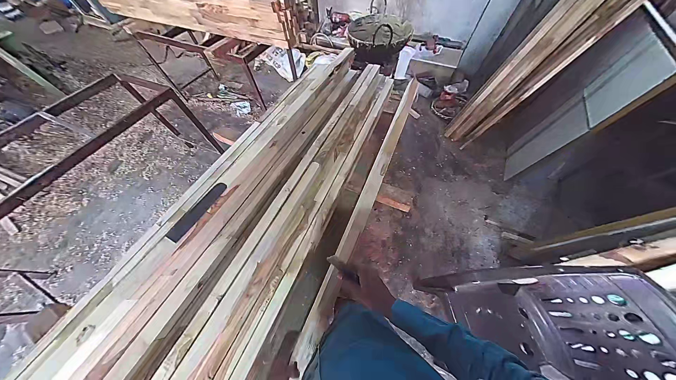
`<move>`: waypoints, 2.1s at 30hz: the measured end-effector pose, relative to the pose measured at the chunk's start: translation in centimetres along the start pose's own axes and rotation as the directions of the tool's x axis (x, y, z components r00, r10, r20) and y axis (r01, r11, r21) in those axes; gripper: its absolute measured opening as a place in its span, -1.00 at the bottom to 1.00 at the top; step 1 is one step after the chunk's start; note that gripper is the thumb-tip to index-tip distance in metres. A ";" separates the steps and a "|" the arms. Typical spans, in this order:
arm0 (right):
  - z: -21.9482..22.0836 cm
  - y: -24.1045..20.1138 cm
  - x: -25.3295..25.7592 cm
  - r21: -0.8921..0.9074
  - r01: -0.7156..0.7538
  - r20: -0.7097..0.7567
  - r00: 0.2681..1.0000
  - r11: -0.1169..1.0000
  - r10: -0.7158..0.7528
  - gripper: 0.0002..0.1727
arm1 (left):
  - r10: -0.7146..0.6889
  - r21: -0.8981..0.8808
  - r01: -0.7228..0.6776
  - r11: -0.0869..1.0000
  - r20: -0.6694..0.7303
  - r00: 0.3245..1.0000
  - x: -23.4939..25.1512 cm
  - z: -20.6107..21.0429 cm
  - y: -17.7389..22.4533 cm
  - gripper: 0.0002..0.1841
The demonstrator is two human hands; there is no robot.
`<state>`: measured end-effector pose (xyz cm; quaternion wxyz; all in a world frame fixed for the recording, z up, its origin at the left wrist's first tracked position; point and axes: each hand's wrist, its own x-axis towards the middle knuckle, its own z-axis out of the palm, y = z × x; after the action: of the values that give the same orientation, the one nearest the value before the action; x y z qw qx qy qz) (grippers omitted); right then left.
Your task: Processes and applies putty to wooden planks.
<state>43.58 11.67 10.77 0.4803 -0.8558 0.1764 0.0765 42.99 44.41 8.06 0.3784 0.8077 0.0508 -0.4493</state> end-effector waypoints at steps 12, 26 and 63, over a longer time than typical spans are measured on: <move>9.1 10.6 1.1 0.052 -0.116 0.363 0.928 0.992 0.089 -0.32 | 0.032 0.436 0.113 0.893 -0.313 0.949 2.3 4.0 -1.1 0.16; 8.7 4.7 -3.7 -0.100 -0.261 0.710 0.658 0.960 0.253 -0.51 | -0.141 0.186 0.461 0.867 -0.797 0.587 0.1 10.1 -8.2 -0.41; 2.9 15.4 -8.3 -0.139 -0.245 0.265 0.924 0.959 0.275 -0.54 | -0.162 0.307 0.406 0.861 -0.591 0.790 0.4 4.3 -7.2 -0.19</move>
<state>30.26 8.64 -0.54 0.4411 -0.8288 0.2142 0.2694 37.19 46.62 2.34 0.0918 0.9455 0.1828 -0.2534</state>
